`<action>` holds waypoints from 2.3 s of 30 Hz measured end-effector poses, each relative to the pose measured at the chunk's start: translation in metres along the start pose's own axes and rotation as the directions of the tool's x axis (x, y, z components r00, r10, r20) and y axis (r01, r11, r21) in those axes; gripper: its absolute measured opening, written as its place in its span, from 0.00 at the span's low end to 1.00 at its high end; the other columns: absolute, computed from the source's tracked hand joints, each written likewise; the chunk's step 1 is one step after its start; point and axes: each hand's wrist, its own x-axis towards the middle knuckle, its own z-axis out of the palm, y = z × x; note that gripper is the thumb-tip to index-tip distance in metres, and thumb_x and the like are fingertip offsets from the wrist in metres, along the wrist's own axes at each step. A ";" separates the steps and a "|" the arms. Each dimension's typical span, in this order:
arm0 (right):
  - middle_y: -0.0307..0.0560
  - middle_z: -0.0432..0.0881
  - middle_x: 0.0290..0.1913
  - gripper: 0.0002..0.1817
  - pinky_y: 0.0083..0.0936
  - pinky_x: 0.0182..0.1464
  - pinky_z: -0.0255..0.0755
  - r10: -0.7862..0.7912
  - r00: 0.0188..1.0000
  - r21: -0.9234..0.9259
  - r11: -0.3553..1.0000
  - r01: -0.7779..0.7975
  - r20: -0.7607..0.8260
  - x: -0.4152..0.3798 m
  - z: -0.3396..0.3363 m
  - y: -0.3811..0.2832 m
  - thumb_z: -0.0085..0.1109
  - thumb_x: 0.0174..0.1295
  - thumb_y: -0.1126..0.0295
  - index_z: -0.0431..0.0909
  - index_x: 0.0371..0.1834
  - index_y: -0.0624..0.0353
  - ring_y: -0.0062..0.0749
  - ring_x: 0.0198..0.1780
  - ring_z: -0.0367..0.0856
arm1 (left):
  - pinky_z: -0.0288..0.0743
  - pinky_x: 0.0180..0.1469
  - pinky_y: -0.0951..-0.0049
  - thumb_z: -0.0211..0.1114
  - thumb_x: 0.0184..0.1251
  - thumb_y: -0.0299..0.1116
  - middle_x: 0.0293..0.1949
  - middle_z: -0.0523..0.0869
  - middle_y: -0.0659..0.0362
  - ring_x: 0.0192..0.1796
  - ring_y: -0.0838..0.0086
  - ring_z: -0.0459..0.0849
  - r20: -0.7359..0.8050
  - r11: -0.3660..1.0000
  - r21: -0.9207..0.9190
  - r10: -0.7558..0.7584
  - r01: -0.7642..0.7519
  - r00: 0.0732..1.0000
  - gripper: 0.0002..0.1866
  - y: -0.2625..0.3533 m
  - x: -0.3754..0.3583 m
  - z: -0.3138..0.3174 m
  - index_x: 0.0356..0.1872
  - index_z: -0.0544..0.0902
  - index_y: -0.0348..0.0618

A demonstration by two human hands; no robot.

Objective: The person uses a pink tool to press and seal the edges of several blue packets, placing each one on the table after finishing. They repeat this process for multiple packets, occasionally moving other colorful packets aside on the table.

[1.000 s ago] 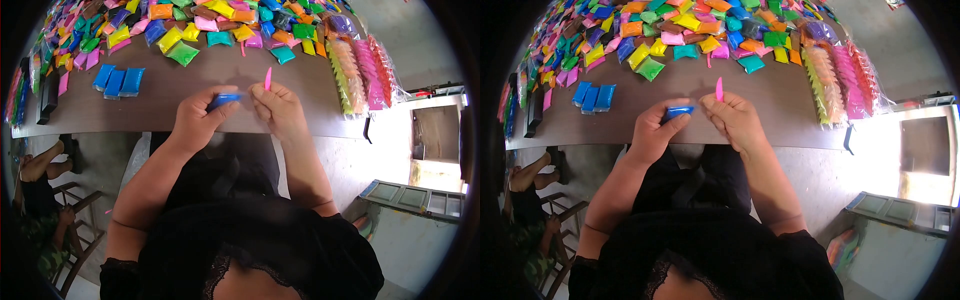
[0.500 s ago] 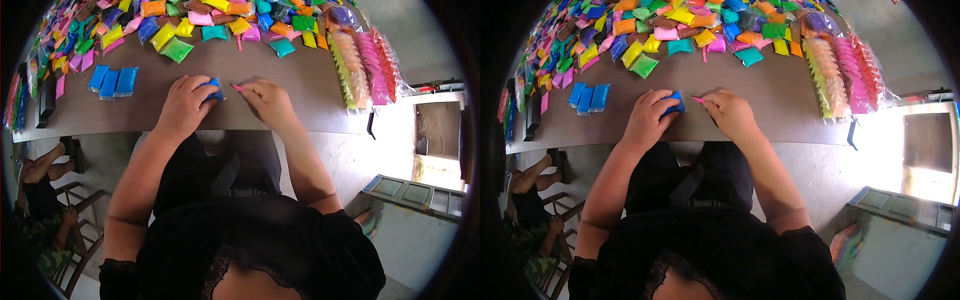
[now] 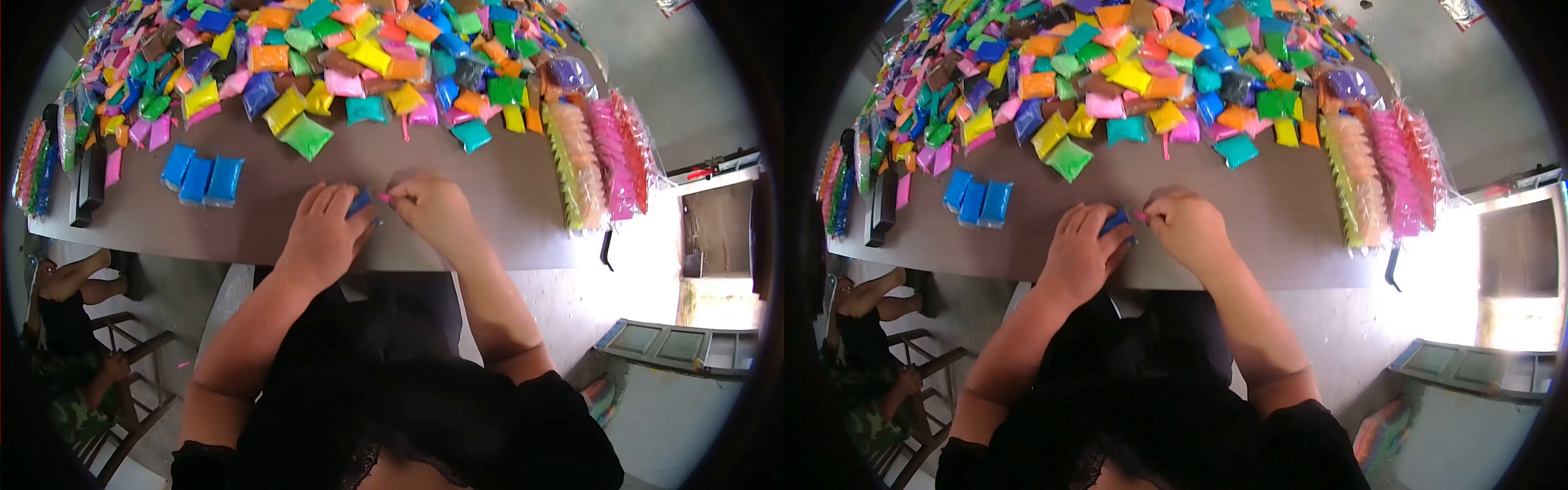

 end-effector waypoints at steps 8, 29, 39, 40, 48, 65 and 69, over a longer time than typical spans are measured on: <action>0.47 0.85 0.40 0.08 0.39 0.44 0.78 0.161 0.979 -0.013 0.987 -0.161 0.126 0.005 -0.008 -0.011 0.63 0.57 0.64 0.87 0.37 0.50 0.47 0.42 0.84 | 0.71 0.62 0.55 0.70 0.57 0.32 0.45 0.80 0.57 0.52 0.60 0.79 -0.002 0.997 -0.073 -0.021 0.021 1.000 0.10 0.000 -0.004 0.003 0.42 0.85 0.48; 0.51 0.86 0.36 0.09 0.32 0.42 0.76 0.195 0.956 0.147 0.962 -0.230 0.219 0.010 -0.008 -0.001 0.67 0.56 0.67 0.87 0.39 0.56 0.41 0.38 0.85 | 0.67 0.68 0.56 0.68 0.56 0.31 0.53 0.79 0.57 0.59 0.62 0.77 -0.003 0.999 -0.034 -0.030 0.030 1.000 0.12 -0.001 -0.009 0.000 0.43 0.87 0.54; 0.51 0.86 0.33 0.09 0.31 0.41 0.76 0.250 0.940 0.170 0.941 -0.293 0.233 0.010 -0.009 -0.003 0.68 0.56 0.67 0.88 0.38 0.57 0.38 0.34 0.84 | 0.76 0.57 0.61 0.68 0.48 0.25 0.51 0.79 0.55 0.57 0.60 0.79 -0.025 0.988 -0.146 -0.059 0.055 0.998 0.14 -0.004 -0.011 0.006 0.39 0.88 0.49; 0.51 0.86 0.33 0.09 0.31 0.40 0.76 0.257 0.937 0.159 0.941 -0.298 0.237 0.011 -0.010 -0.004 0.68 0.56 0.67 0.88 0.37 0.57 0.38 0.34 0.84 | 0.76 0.57 0.61 0.68 0.48 0.25 0.51 0.79 0.55 0.57 0.60 0.79 -0.024 0.988 -0.146 -0.059 0.055 0.998 0.14 -0.004 -0.012 0.006 0.39 0.88 0.49; 0.49 0.86 0.31 0.09 0.30 0.40 0.75 0.268 0.926 0.169 0.932 -0.319 0.267 0.012 -0.009 -0.007 0.68 0.56 0.67 0.88 0.38 0.57 0.35 0.33 0.83 | 0.73 0.62 0.62 0.65 0.60 0.31 0.54 0.78 0.56 0.61 0.61 0.76 0.059 0.987 -0.131 -0.081 0.088 0.995 0.10 -0.004 -0.012 0.004 0.42 0.88 0.51; 0.48 0.84 0.34 0.07 0.29 0.42 0.74 0.204 0.956 0.262 0.930 -0.256 0.212 0.009 -0.006 -0.002 0.68 0.55 0.71 0.87 0.36 0.60 0.34 0.37 0.83 | 0.75 0.60 0.63 0.67 0.58 0.30 0.54 0.78 0.56 0.60 0.61 0.77 0.046 0.990 -0.117 -0.072 0.076 0.996 0.09 -0.005 -0.012 0.005 0.41 0.87 0.50; 0.48 0.84 0.33 0.07 0.28 0.41 0.74 0.178 0.963 0.267 0.936 -0.229 0.203 0.008 -0.006 -0.002 0.69 0.55 0.72 0.86 0.36 0.60 0.34 0.36 0.83 | 0.75 0.60 0.63 0.66 0.59 0.30 0.54 0.78 0.56 0.60 0.61 0.77 0.045 0.989 -0.126 -0.077 0.082 0.996 0.09 -0.004 -0.012 0.004 0.41 0.87 0.49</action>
